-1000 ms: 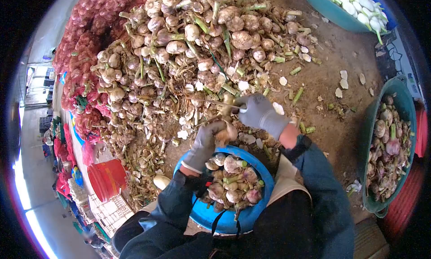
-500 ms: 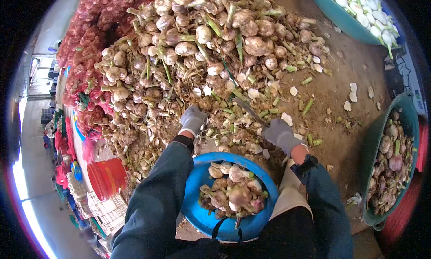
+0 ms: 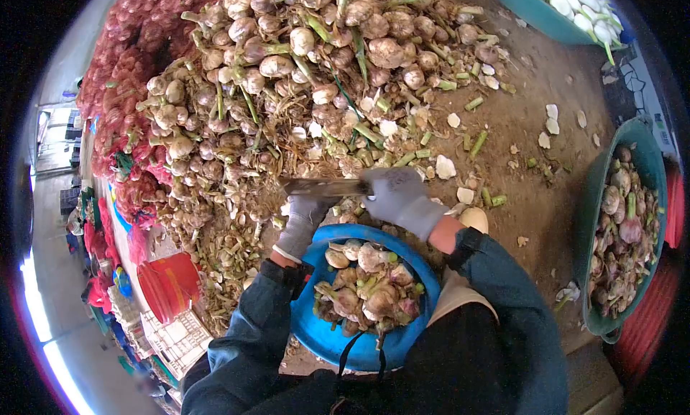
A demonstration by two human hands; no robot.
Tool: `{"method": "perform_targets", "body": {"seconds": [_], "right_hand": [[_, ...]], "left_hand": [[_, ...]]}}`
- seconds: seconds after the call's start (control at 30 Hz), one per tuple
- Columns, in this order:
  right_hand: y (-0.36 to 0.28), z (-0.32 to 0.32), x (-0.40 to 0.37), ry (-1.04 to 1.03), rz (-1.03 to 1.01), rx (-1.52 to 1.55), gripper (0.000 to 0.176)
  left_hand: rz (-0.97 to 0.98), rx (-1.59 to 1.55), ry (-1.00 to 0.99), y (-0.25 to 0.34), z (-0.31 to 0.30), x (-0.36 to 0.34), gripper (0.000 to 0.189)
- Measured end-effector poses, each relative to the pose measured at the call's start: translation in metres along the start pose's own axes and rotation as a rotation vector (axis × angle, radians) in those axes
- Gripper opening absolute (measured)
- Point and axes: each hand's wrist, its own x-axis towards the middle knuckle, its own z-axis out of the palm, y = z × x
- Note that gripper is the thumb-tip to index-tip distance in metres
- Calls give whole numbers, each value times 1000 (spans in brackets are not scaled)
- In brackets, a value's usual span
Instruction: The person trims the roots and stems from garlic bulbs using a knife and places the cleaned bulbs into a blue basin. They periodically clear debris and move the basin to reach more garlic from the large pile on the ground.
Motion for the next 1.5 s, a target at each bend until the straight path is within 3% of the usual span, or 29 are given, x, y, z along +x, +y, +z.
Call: {"method": "perform_targets", "body": {"seconds": [0.03, 0.1, 0.13, 0.17, 0.23, 0.27, 0.33, 0.37, 0.43, 0.5, 0.53, 0.57, 0.63, 0.7, 0.73, 0.77, 0.83, 0.87, 0.9, 1.0, 1.03, 1.1, 1.13, 1.2, 1.27, 1.3, 1.37, 1.43, 1.5], "right_hand": [[-6, -3, 1, -1, 6, 0, 24], [-18, -8, 6, -48, -9, -49, 26], [-18, -8, 8, -101, 19, -82, 25], [-14, -6, 8, -101, 20, -80, 25], [2, 2, 6, -53, 30, -13, 27], [14, 9, 8, -51, 28, -13, 27], [49, 18, 7, -194, 262, -132, 28], [75, 10, 0, -194, 414, 10, 29], [68, -6, -14, -100, 665, 213, 28], [71, 4, -9, -77, 675, 486, 27], [62, 12, -3, -31, 756, 1051, 25], [60, 12, -4, 14, 173, 723, 26], [51, 14, 0, 265, -242, 636, 30], [48, 6, 11, 217, -120, 797, 31], [46, 6, 13, 160, 18, 963, 34], [40, 4, 14, 155, 22, 967, 34], [29, -1, 19, -131, 452, 847, 47], [33, 6, 18, -165, 367, 738, 51], [29, -3, 18, -177, 352, 741, 51], [33, -12, 25, -271, 317, 220, 37], [47, -8, 29, -336, 381, 97, 36], [71, -7, 25, -508, 445, -222, 37], [83, -4, 18, -509, 435, -226, 37], [92, 8, -3, -367, 515, -163, 38], [83, 9, -8, -428, 607, -82, 39], [79, 7, -9, -484, 697, -8, 40], [86, 22, -9, -448, 652, 48, 43], [74, 24, -4, -496, 447, -68, 46], [63, 20, 6, -486, 495, -29, 46]], "left_hand": [[1, -1, -6, -37, 26, 6, 41], [168, -661, 250, -90, 69, 13, 38], [96, -707, 185, -87, 67, 13, 38], [95, -707, 184, -62, 54, 6, 38], [-149, -585, 62, 10, 22, -11, 41], [-216, -777, 73, 17, 24, -13, 43], [-81, -569, 136, 54, 7, -30, 42], [56, -353, 196, 71, -6, -38, 42], [58, -388, 214, 66, -15, -38, 46], [30, -253, 154, 65, -11, -25, 56], [220, -184, 133, 70, -8, -16, 53], [388, -119, 101, 74, -2, -14, 49], [350, 52, 5, 82, -6, -9, 60], [178, 34, 559, 72, -1, -8, 54], [-87, -499, 477, 54, 14, -7, 43], [-95, -497, 476, 61, 14, -12, 43], [-672, -1621, -84, 84, 8, -20, 39], [-633, -1875, -184, 67, 19, -16, 48], [-629, -1876, -162, 59, 24, -14, 48], [158, -291, 119, 39, 15, -25, 38], [211, -485, 146, 50, 9, -27, 36], [-291, -1117, -282, 58, -11, -34, 34], [-289, -1119, -271, 59, -21, -38, 34], [157, -448, -167, 51, -43, -57, 32], [-252, -156, 399, -36, -45, -43, 35], [-389, 197, 548, -62, -60, -43, 54], [-745, 437, 530, -111, -67, -47, 79], [-874, 356, 258, -168, -64, -46, 73], [-817, 331, 259, -141, -73, -42, 63]]}}
